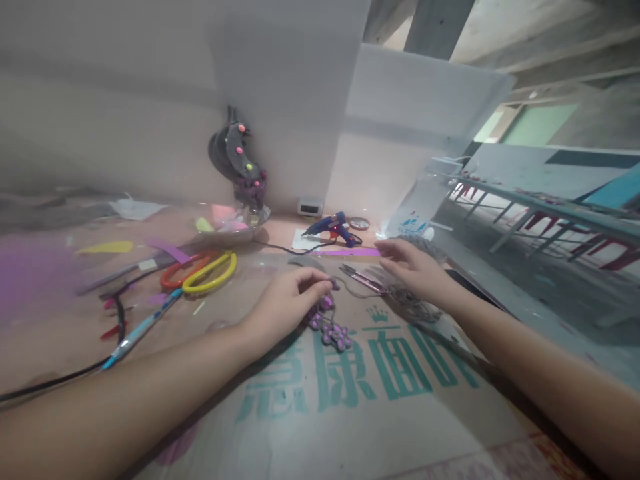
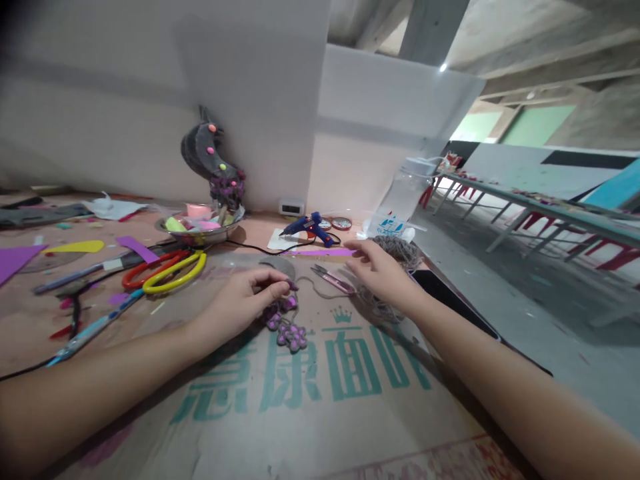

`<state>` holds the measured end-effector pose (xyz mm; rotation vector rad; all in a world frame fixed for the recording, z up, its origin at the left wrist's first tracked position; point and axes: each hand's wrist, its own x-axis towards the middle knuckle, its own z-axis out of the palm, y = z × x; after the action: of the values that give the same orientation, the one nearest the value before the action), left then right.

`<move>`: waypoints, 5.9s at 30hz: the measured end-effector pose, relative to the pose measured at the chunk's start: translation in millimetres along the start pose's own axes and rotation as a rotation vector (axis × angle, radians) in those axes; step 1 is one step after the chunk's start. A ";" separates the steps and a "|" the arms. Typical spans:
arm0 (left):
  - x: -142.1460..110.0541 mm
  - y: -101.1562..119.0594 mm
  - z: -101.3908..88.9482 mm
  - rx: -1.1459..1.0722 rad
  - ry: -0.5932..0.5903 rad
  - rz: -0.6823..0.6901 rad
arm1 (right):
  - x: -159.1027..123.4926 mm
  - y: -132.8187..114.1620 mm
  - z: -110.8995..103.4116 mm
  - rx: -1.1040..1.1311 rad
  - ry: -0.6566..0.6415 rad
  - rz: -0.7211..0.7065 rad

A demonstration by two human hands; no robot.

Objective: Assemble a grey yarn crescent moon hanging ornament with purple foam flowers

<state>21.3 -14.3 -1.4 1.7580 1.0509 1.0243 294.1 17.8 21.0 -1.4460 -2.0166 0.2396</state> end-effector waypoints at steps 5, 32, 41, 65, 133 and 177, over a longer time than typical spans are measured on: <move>-0.3 -1.5 -0.1 -0.023 -0.033 0.024 | -2.0 4.2 0.8 -0.065 -0.083 -0.004; 1.2 -0.7 0.8 -0.090 -0.045 -0.047 | 119.0 -10.6 66.6 -0.129 -0.117 0.241; 0.9 -1.8 1.0 -0.091 -0.026 -0.067 | 99.6 -32.5 21.4 -0.004 -0.170 0.258; 5.4 -8.1 -3.1 0.023 0.071 -0.001 | -45.9 -34.3 4.5 0.040 -0.039 0.336; 1.7 -5.2 -2.6 -0.026 -0.001 -0.045 | -51.2 -32.3 10.6 0.023 -0.081 0.262; 5.4 -7.2 -1.5 -0.046 0.098 -0.021 | -43.8 -31.1 -8.4 0.396 -0.033 0.035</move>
<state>19.8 -6.8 -6.3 1.6714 1.0953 1.1220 283.1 -35.2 25.8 -1.2313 -1.8392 0.6430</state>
